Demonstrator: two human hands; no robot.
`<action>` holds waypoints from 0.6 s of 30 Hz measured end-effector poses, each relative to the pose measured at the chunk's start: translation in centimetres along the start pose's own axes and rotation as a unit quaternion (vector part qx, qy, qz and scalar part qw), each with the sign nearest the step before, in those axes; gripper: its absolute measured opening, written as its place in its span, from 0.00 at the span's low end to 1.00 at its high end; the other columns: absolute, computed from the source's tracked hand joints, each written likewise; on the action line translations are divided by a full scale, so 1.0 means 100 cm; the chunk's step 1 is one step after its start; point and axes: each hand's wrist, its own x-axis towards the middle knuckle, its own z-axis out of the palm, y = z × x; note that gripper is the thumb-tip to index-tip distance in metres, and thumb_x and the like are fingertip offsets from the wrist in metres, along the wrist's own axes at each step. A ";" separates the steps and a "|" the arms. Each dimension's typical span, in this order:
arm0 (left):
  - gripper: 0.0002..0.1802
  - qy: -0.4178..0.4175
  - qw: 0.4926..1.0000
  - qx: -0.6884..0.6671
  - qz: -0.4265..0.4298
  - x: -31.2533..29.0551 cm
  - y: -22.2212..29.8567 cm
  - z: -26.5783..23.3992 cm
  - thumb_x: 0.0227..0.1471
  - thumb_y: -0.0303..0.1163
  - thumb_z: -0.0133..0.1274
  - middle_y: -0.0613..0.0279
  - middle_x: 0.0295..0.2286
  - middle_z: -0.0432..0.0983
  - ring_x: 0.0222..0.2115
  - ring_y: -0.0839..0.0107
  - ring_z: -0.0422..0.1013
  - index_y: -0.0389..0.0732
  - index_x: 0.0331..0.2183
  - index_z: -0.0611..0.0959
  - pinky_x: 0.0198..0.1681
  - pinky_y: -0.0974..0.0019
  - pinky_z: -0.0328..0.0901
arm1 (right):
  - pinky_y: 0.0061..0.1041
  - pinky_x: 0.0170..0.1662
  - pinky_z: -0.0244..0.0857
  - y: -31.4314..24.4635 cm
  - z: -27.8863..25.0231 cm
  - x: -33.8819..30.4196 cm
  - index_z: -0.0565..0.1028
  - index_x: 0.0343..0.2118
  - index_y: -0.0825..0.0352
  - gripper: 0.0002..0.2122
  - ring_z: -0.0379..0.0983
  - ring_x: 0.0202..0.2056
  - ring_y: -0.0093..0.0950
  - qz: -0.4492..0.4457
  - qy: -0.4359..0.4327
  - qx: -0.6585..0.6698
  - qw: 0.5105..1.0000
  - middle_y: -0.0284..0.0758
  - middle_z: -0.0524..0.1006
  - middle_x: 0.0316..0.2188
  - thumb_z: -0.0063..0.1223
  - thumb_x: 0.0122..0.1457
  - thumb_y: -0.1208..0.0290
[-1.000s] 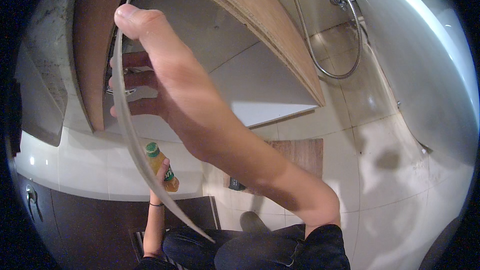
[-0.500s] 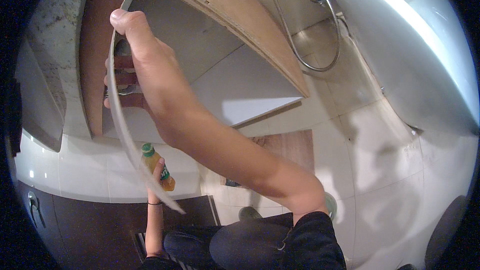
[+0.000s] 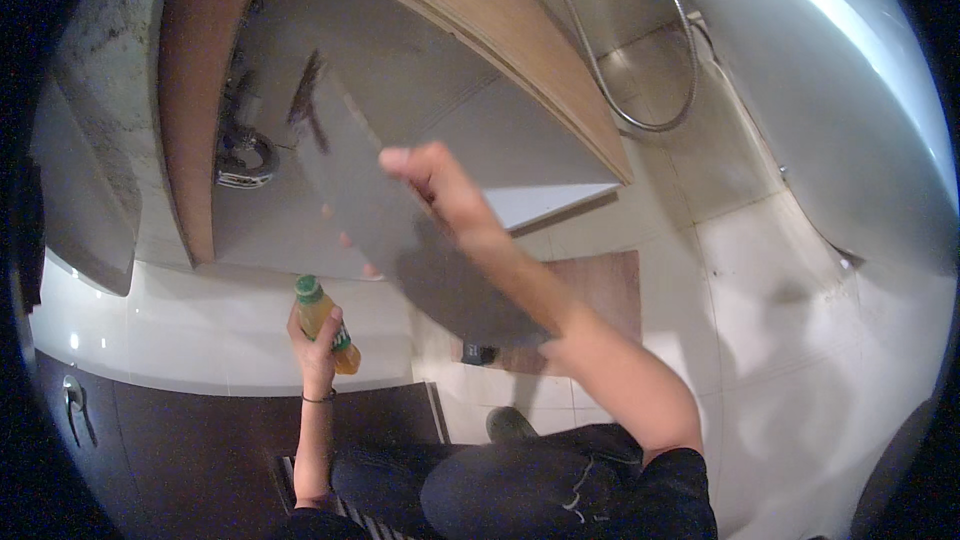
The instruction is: The person pours a yellow liquid from a plastic bottle onto a grey rectangular tile. They repeatedly apply the liquid to the tile's surface and edges, then inspect the tile by holding it up to the light. The person also uses a tape measure to measure the tile.
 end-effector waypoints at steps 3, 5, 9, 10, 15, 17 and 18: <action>0.16 0.009 1.000 0.017 -0.002 -0.004 0.002 0.000 0.46 0.34 0.63 0.66 0.25 0.69 0.26 0.77 0.66 0.38 0.31 0.73 0.31 0.71 0.63 | 0.26 0.36 0.75 -0.013 -0.018 0.037 0.69 0.54 0.73 0.32 0.77 0.37 0.31 -0.041 -0.019 -0.046 0.998 0.47 0.77 0.42 0.35 0.60 0.47; 0.15 0.003 1.000 0.021 -0.019 -0.006 0.002 0.000 0.46 0.33 0.62 0.66 0.25 0.69 0.26 0.77 0.66 0.38 0.30 0.73 0.31 0.71 0.63 | 0.26 0.35 0.75 -0.021 -0.023 0.056 0.69 0.54 0.73 0.32 0.78 0.36 0.30 -0.073 -0.034 -0.067 0.994 0.47 0.77 0.43 0.35 0.60 0.47; 0.15 -0.001 0.999 0.029 -0.018 -0.007 0.000 0.001 0.45 0.33 0.63 0.67 0.24 0.69 0.26 0.77 0.66 0.38 0.30 0.73 0.31 0.72 0.63 | 0.26 0.35 0.76 -0.039 -0.021 0.074 0.68 0.55 0.72 0.32 0.78 0.36 0.30 -0.118 -0.091 -0.109 0.983 0.49 0.77 0.44 0.34 0.60 0.47; 0.15 -0.002 0.999 0.033 -0.017 -0.007 -0.001 0.001 0.45 0.33 0.63 0.67 0.24 0.69 0.26 0.77 0.66 0.38 0.30 0.73 0.31 0.72 0.63 | 0.26 0.35 0.76 -0.041 -0.019 0.075 0.68 0.56 0.72 0.32 0.78 0.37 0.30 -0.112 -0.080 -0.096 0.986 0.49 0.76 0.44 0.34 0.60 0.48; 0.15 -0.008 0.999 0.025 -0.025 -0.006 -0.004 0.005 0.46 0.32 0.63 0.68 0.24 0.68 0.26 0.78 0.66 0.38 0.30 0.73 0.31 0.72 0.63 | 0.25 0.32 0.72 -0.043 -0.008 0.069 0.76 0.41 0.71 0.29 0.75 0.33 0.26 -0.123 -0.072 -0.013 0.990 0.38 0.78 0.33 0.44 0.55 0.44; 0.15 -0.012 0.999 0.026 -0.020 -0.005 -0.004 0.007 0.46 0.32 0.63 0.68 0.24 0.68 0.26 0.78 0.66 0.38 0.30 0.72 0.31 0.72 0.63 | 0.25 0.32 0.72 -0.042 -0.004 0.070 0.76 0.41 0.71 0.29 0.75 0.33 0.26 -0.118 -0.063 -0.003 0.991 0.39 0.78 0.33 0.44 0.55 0.44; 0.15 -0.016 0.999 0.024 -0.020 -0.005 -0.003 0.007 0.46 0.31 0.63 0.68 0.24 0.68 0.26 0.78 0.66 0.38 0.30 0.72 0.31 0.72 0.63 | 0.25 0.32 0.72 -0.042 -0.002 0.071 0.76 0.41 0.71 0.29 0.75 0.32 0.26 -0.121 -0.074 0.006 0.990 0.39 0.78 0.32 0.44 0.55 0.44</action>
